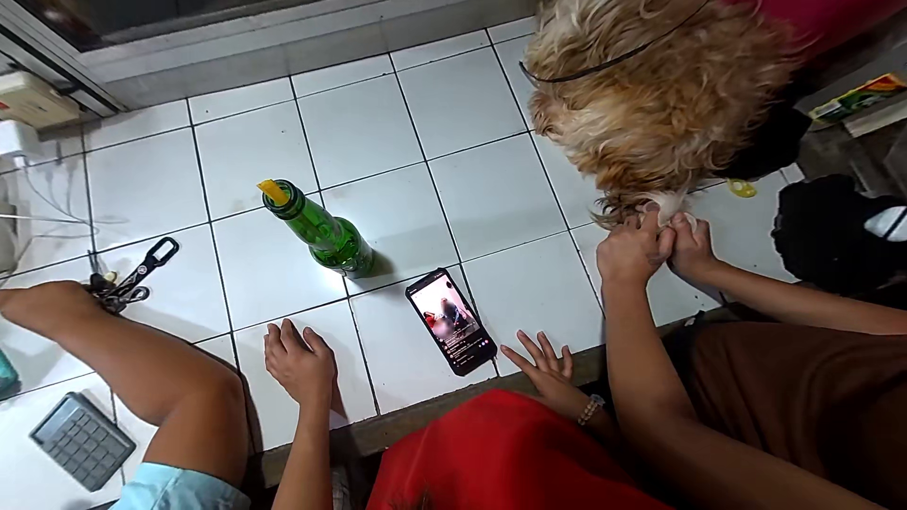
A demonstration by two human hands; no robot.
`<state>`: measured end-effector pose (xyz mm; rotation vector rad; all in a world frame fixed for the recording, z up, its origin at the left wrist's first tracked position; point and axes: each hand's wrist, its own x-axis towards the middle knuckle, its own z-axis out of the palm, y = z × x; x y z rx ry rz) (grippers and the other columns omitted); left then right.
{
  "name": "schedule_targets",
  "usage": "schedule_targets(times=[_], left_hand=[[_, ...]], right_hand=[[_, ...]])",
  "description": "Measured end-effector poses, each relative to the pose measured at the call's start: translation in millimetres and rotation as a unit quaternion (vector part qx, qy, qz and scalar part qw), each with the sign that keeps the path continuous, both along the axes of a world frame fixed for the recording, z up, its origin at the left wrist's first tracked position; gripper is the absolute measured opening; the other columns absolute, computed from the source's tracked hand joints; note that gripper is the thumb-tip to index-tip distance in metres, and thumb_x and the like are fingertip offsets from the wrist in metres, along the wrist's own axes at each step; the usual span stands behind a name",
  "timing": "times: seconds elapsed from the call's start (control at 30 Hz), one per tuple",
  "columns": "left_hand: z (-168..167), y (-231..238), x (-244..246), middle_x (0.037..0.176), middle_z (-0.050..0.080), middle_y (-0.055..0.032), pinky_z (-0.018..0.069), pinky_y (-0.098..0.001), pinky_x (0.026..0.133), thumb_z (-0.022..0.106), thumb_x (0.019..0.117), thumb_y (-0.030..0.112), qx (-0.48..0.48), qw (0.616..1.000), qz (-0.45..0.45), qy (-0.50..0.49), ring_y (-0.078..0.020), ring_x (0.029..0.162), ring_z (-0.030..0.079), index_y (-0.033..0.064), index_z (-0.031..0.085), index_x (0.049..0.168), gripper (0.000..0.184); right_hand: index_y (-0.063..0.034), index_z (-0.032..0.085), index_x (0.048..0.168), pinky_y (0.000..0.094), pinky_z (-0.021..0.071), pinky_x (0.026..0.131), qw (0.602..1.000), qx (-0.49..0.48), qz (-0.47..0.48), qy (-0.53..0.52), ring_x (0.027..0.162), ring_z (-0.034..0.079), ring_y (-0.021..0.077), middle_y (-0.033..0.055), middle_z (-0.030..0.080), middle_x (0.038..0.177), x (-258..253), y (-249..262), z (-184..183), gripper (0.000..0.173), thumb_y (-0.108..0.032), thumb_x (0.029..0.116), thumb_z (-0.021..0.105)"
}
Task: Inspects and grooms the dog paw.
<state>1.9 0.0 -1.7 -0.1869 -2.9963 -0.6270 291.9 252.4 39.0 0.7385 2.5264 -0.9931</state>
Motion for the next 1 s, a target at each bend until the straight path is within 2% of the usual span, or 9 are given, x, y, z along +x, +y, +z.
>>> schedule_targets(times=[0.23, 0.33, 0.57, 0.73, 0.9, 1.0], left_hand=[[0.9, -0.2, 0.5, 0.151, 0.045, -0.0342, 0.0273, -0.0603, 0.118, 0.044, 0.1051, 0.025, -0.003, 1.0, -0.004, 0.001, -0.0521, 0.144, 0.039, -0.0073, 0.055, 0.141, 0.05], [3.3, 0.5, 1.0, 0.152, 0.043, -0.0348, 0.0254, -0.0613, 0.119, 0.044, 0.1053, 0.024, 0.002, 1.0, -0.005, -0.011, -0.0521, 0.145, 0.037, -0.0074, 0.054, 0.142, 0.049], [1.7, 0.3, 0.5, 0.152, 0.044, -0.0332, 0.0263, -0.0599, 0.119, 0.044, 0.1053, 0.025, -0.003, 1.0, -0.001, -0.01, -0.0509, 0.145, 0.037, -0.0072, 0.054, 0.142, 0.049], [0.8, 0.2, -0.1, 0.153, 0.043, -0.032, 0.025, -0.0596, 0.119, 0.044, 0.1054, 0.025, -0.004, 1.0, 0.004, -0.015, -0.0499, 0.146, 0.036, -0.0064, 0.053, 0.143, 0.05], [-0.4, -0.6, -0.3, 0.152, 0.044, -0.0328, 0.0254, -0.0595, 0.119, 0.045, 0.1049, 0.025, -0.003, 1.0, 0.002, -0.008, -0.05, 0.145, 0.037, -0.0061, 0.054, 0.142, 0.049], [0.3, -0.1, -0.2, 0.153, 0.043, -0.0331, 0.025, -0.0597, 0.119, 0.044, 0.1051, 0.026, -0.003, 1.0, 0.002, -0.01, -0.0504, 0.146, 0.037, -0.0065, 0.053, 0.142, 0.05]], right_hand=[[-0.0167, 0.04, 0.158, 0.0793, -0.0083, 0.11, 0.999, -0.032, 0.011, -0.031, 0.154, -0.004, 0.0522, 0.0207, 0.016, 0.169, -1.0, 4.9, 2.6, 0.066, -0.028, 0.0975, 0.063], [-0.0159, 0.044, 0.156, 0.0801, -0.0064, 0.11, 1.0, -0.019, 0.003, -0.013, 0.154, 0.0, 0.0528, 0.0213, 0.02, 0.168, -0.3, 2.5, 1.8, 0.067, -0.032, 0.0947, 0.067], [-0.018, 0.039, 0.158, 0.0778, -0.0093, 0.11, 0.998, -0.024, -0.002, -0.05, 0.155, -0.006, 0.0489, 0.0197, 0.014, 0.169, -5.0, 1.8, 5.9, 0.075, -0.03, 0.0914, 0.071], [-0.0184, 0.042, 0.157, 0.0796, -0.0061, 0.11, 0.999, -0.003, -0.005, -0.036, 0.154, -0.002, 0.0518, 0.0202, 0.018, 0.169, -4.1, -0.6, 1.8, 0.075, -0.029, 0.0894, 0.073], [-0.0191, 0.038, 0.159, 0.0772, -0.0086, 0.111, 0.998, -0.009, 0.001, -0.056, 0.155, -0.004, 0.0493, 0.0187, 0.015, 0.17, -5.9, 0.1, 4.0, 0.071, -0.036, 0.0958, 0.066], [-0.0185, 0.037, 0.159, 0.0781, -0.0082, 0.111, 0.998, -0.013, 0.01, -0.056, 0.154, -0.004, 0.0511, 0.02, 0.014, 0.169, -4.2, 2.0, 3.0, 0.069, -0.036, 0.098, 0.063]])
